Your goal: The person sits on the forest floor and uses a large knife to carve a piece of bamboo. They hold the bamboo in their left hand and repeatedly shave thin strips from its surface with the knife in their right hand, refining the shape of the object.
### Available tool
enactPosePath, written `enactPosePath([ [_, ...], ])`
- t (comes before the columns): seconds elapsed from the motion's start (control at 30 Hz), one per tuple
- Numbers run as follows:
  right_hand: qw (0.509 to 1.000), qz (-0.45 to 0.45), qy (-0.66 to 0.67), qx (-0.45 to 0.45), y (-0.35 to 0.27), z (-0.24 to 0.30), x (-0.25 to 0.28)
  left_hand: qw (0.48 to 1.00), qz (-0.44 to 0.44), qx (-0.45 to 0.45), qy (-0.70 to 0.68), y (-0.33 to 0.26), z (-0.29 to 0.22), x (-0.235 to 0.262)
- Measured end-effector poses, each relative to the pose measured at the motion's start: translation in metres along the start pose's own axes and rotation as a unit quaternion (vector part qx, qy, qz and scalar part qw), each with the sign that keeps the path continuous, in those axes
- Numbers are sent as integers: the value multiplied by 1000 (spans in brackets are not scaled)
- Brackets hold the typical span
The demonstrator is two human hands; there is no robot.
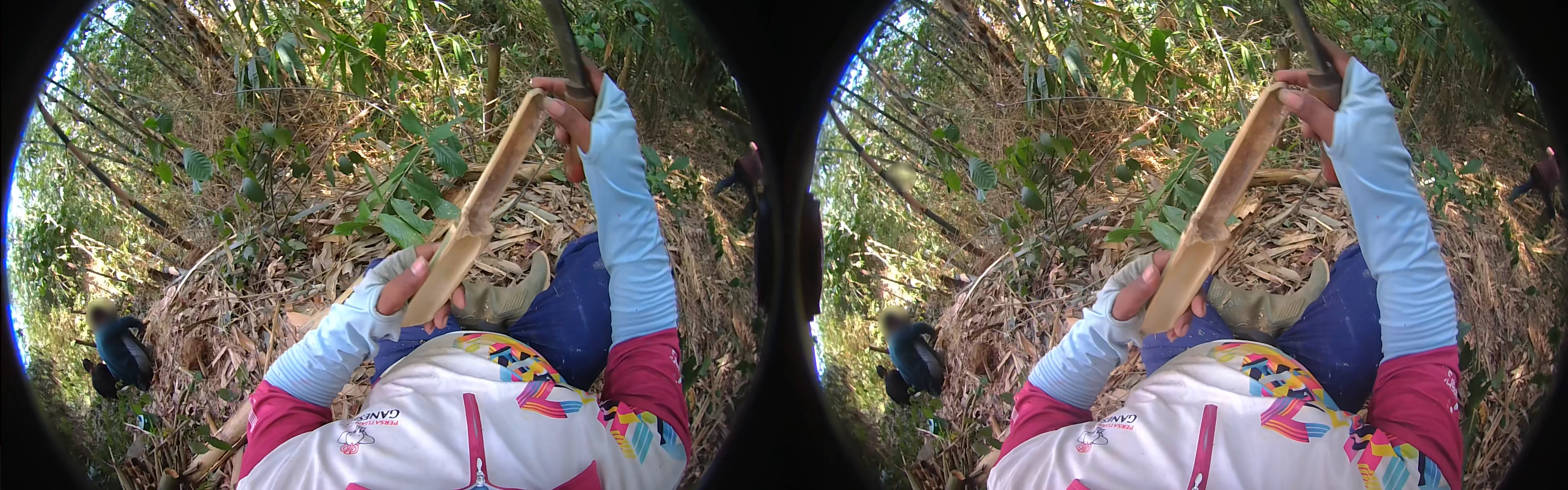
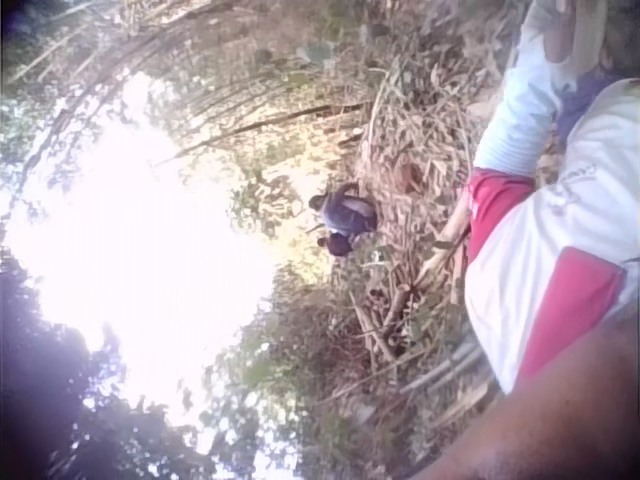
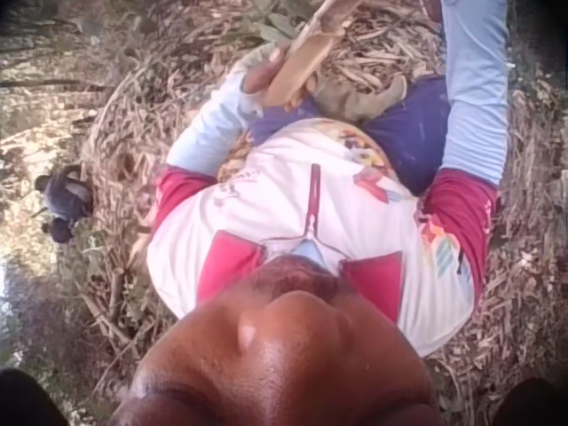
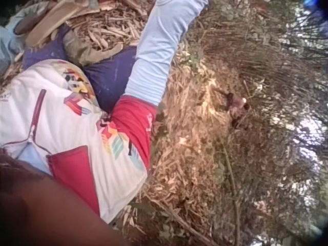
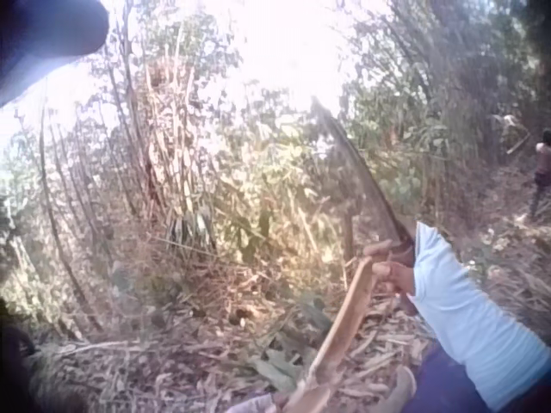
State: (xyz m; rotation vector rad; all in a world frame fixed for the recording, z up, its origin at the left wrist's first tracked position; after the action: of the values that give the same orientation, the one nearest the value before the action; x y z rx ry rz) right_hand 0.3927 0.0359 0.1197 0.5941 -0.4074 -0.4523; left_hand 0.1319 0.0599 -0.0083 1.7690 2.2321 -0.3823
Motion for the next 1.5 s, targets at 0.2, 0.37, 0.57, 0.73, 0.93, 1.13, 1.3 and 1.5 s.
enactPosePath([
  [0.2,990,-42,122,-65,-42,6,-12,982,-78,-168,-45,4,-1,7],
  [0.37,968,29,211,-135,-76,-5,-56,945,-117,-289,-101,-4,-34,24],
  [0.57,943,156,215,-199,-107,-20,-91,923,-166,-337,-88,-35,-50,77],
  [0.73,934,207,207,-202,-118,-23,-115,899,-219,-373,-72,-73,-57,89],
  [0.93,918,250,149,-268,-129,-32,-140,851,-329,-390,-123,-88,-35,121],
  [1.13,909,232,163,-307,-123,-28,-163,782,-474,-384,-124,-91,-29,107],
  [1.3,918,214,187,-276,-119,-23,-173,793,-499,-326,-124,-80,-38,89],
  [1.5,899,254,214,-285,-132,-13,-176,792,-502,-330,-110,-76,-45,91],
])
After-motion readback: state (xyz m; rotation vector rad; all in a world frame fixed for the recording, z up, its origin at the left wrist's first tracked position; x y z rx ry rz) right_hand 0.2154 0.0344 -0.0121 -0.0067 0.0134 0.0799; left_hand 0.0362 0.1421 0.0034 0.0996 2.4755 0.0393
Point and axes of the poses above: each hand's wrist, its own y-axis towards the middle knuckle, its own x-axis out of the back of the hand, z = x × y, the point moved 8 cm from there along y, towards the middle knuckle, and after that the axes turned 5 degrees about z, right-handed, at the moved point
